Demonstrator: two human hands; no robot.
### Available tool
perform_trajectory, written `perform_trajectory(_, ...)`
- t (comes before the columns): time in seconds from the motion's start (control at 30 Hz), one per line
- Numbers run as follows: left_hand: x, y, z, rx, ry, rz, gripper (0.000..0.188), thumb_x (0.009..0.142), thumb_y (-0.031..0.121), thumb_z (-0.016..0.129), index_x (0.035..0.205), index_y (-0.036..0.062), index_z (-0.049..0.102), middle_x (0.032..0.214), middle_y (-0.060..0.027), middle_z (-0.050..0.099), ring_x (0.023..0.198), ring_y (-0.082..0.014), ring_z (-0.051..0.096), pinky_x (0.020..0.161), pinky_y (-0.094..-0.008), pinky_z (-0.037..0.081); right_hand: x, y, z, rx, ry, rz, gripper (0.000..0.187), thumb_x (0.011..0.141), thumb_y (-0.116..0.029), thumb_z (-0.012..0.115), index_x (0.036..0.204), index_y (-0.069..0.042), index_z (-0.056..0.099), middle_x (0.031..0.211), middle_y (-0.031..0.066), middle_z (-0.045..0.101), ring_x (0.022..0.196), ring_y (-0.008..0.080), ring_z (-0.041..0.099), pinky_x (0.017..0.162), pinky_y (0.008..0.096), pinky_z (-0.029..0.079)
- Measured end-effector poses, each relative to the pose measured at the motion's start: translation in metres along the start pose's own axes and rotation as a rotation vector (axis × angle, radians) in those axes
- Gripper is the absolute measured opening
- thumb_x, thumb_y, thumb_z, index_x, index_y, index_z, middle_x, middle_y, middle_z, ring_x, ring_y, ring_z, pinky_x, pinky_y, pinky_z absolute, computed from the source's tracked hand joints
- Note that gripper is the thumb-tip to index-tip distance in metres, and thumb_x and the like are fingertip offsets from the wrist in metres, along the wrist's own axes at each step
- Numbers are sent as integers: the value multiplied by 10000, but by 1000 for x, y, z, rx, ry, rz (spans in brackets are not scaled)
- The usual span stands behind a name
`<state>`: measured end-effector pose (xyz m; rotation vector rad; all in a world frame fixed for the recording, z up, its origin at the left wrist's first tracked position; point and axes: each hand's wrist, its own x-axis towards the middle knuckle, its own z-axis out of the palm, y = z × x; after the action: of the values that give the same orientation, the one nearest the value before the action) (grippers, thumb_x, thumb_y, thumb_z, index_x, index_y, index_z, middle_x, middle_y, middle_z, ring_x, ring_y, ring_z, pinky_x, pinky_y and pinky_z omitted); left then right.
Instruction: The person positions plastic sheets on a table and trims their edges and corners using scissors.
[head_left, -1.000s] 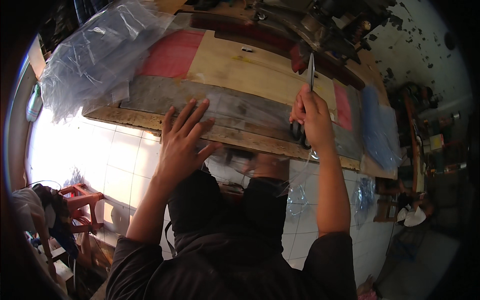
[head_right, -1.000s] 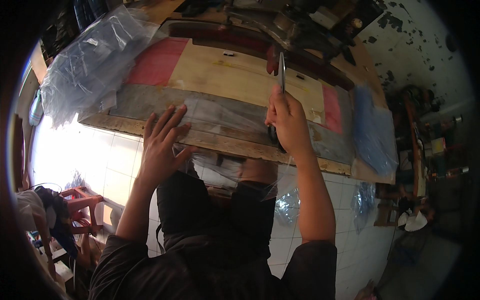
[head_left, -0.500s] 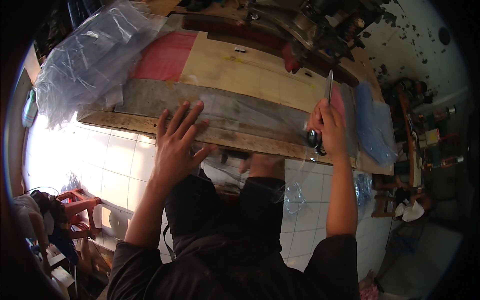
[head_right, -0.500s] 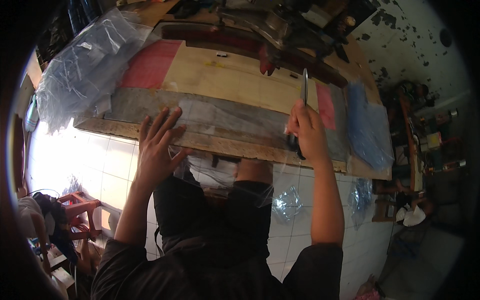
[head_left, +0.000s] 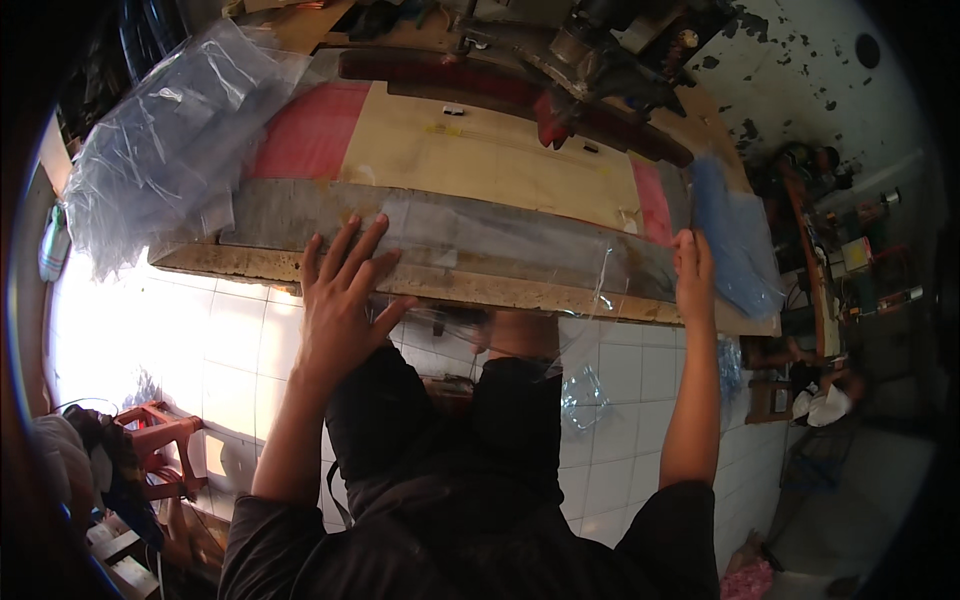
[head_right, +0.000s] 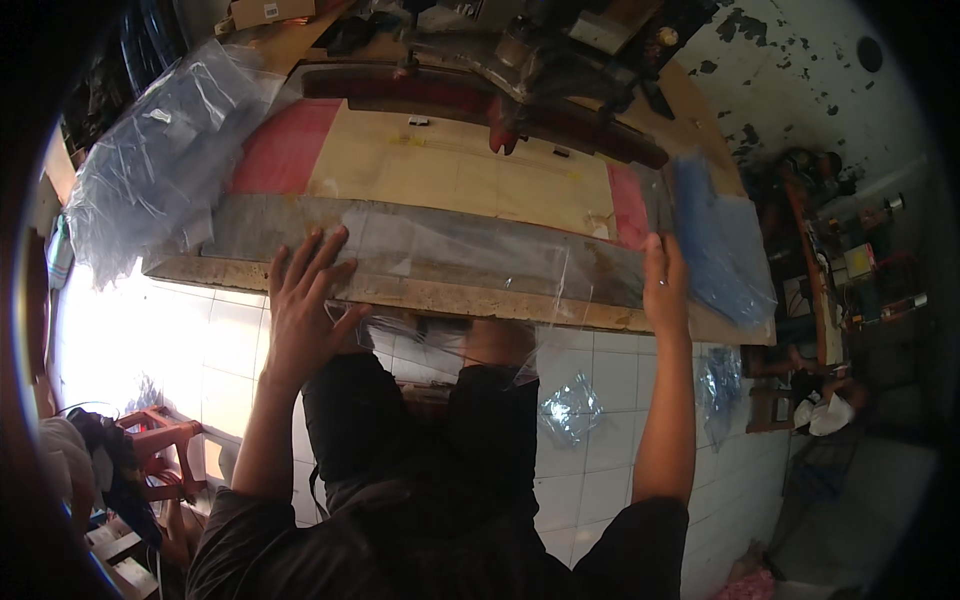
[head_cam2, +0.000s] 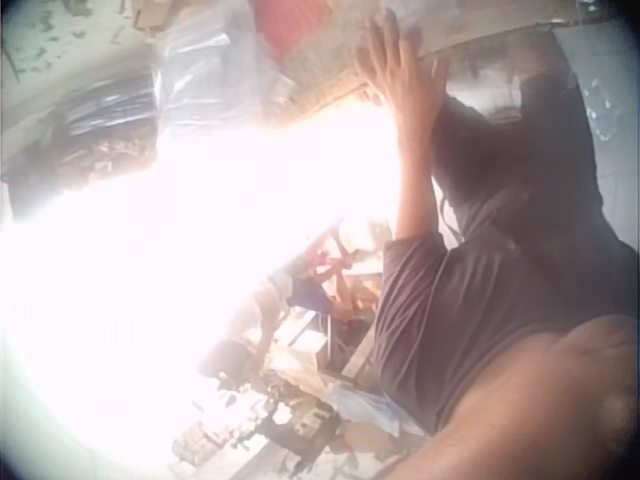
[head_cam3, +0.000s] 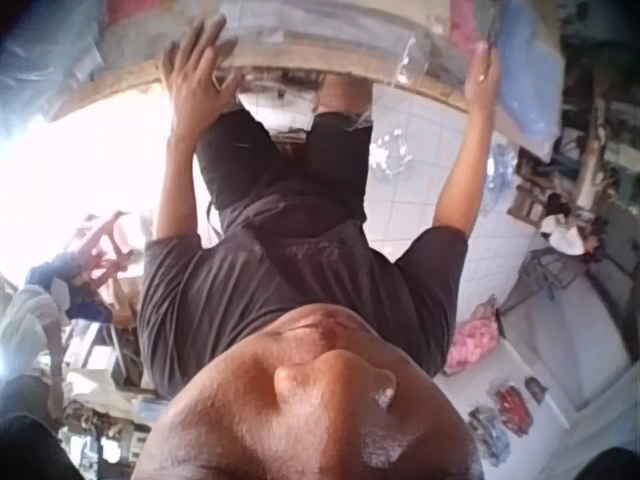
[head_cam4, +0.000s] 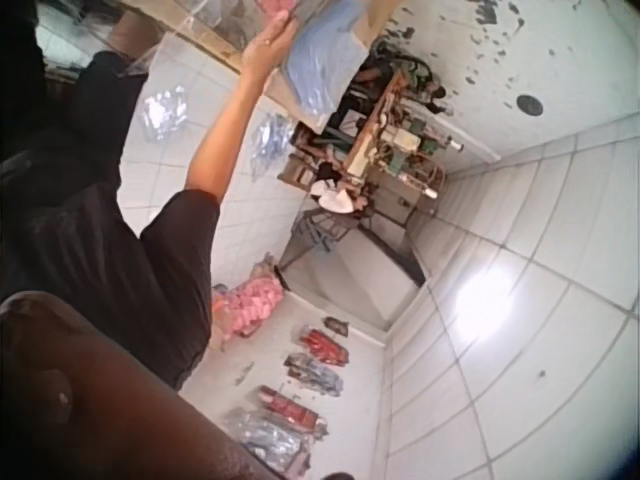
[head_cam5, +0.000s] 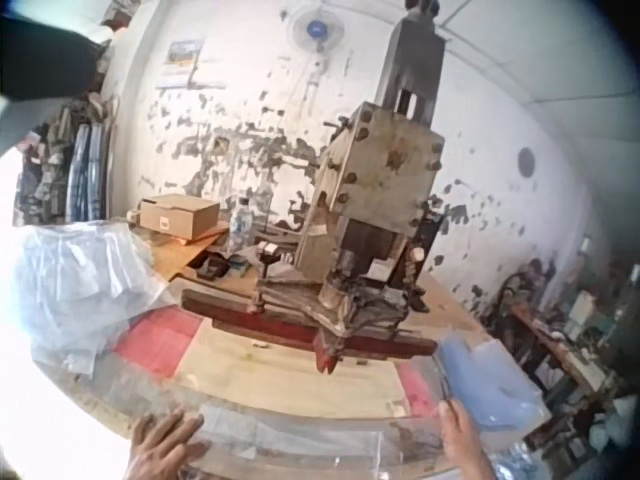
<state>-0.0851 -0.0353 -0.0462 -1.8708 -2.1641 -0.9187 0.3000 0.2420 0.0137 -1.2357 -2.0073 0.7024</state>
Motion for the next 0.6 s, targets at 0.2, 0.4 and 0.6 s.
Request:
perform_trajectory(0.2, 1, 3, 3, -24, 21, 7, 444, 903, 414, 777, 1200, 95, 697, 1630, -96, 482, 1523, -332, 408, 1252, -584, 201, -11, 43, -14, -703, 151, -276, 296, 1097, -304, 581, 1158, -34, 686, 978, 124, 634, 958, 311, 611, 942, 434, 457)
perform_trajectory(0.4, 3, 8, 8, -3, 124, -60, 374, 950, 381, 733, 1191, 97, 695, 1606, -183, 484, 1509, -348, 418, 1249, -550, 225, -21, 29, -1, -760, 297, -454, 294, 1084, -309, 609, 1169, -45, 707, 1049, 107, 648, 1014, 293, 605, 964, 434, 442)
perform_trajectory(0.6, 5, 15, 6, -4, 104, -85, 311, 952, 321, 717, 1167, 100, 677, 1593, -125, 518, 1509, -347, 419, 1257, -541, 224, -97, 67, -52, 1126, -227, 80, 274, 1060, -347, 673, 1143, -86, 684, 677, -1, 566, 718, 111, 580, 627, 285, 376)
